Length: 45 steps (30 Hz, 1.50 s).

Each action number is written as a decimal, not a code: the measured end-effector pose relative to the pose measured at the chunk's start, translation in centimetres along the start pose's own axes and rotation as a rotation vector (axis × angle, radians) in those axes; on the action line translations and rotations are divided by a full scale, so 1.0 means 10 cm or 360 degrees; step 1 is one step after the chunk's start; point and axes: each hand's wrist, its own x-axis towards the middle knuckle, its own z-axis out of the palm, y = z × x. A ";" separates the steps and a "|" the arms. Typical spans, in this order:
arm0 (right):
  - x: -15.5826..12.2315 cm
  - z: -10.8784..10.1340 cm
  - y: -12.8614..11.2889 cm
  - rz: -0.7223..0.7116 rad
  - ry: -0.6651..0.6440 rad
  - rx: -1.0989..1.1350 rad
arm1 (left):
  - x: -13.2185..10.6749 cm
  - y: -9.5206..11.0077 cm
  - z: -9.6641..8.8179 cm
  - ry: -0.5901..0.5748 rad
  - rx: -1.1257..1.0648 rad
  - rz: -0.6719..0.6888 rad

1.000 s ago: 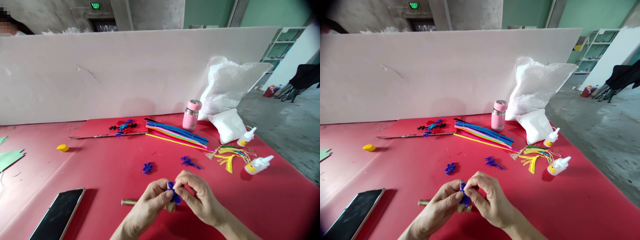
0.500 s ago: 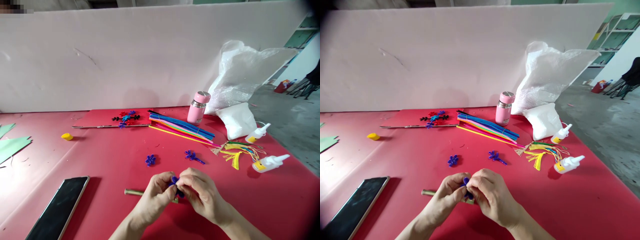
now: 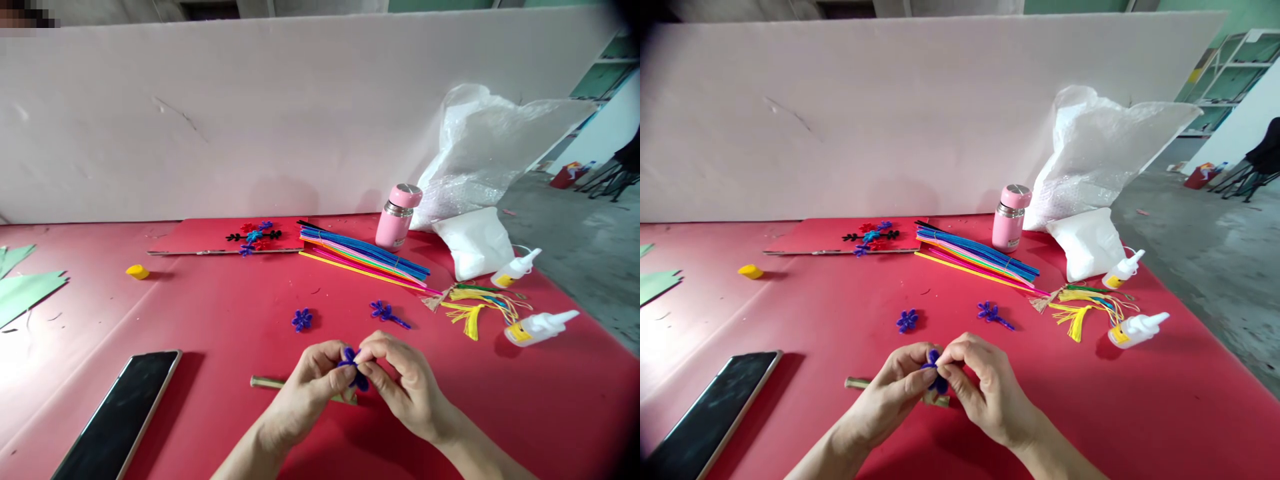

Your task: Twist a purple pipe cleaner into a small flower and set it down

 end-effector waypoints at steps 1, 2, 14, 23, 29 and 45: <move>0.00 0.00 -0.01 -0.0032 -0.0003 0.0001 | 0.00 -0.01 0.00 -0.0005 -0.0034 0.0005; 0.00 0.00 -0.01 -0.0069 -0.0005 -0.0001 | 0.00 -0.01 0.00 -0.0003 -0.0069 0.0006; 0.05 0.04 0.04 0.0612 0.0319 0.0326 | -0.01 0.03 0.05 0.0494 0.1143 0.0718; 0.04 0.04 0.09 0.0762 0.0391 0.0656 | 0.05 0.07 0.08 0.0588 0.0887 0.0553; 0.05 0.00 0.11 0.0624 0.0262 0.0470 | 0.06 0.04 0.05 0.0548 0.0166 0.0200; 0.06 -0.06 0.07 0.0116 -0.0010 0.0079 | 0.02 0.04 0.06 0.0241 0.0101 -0.0105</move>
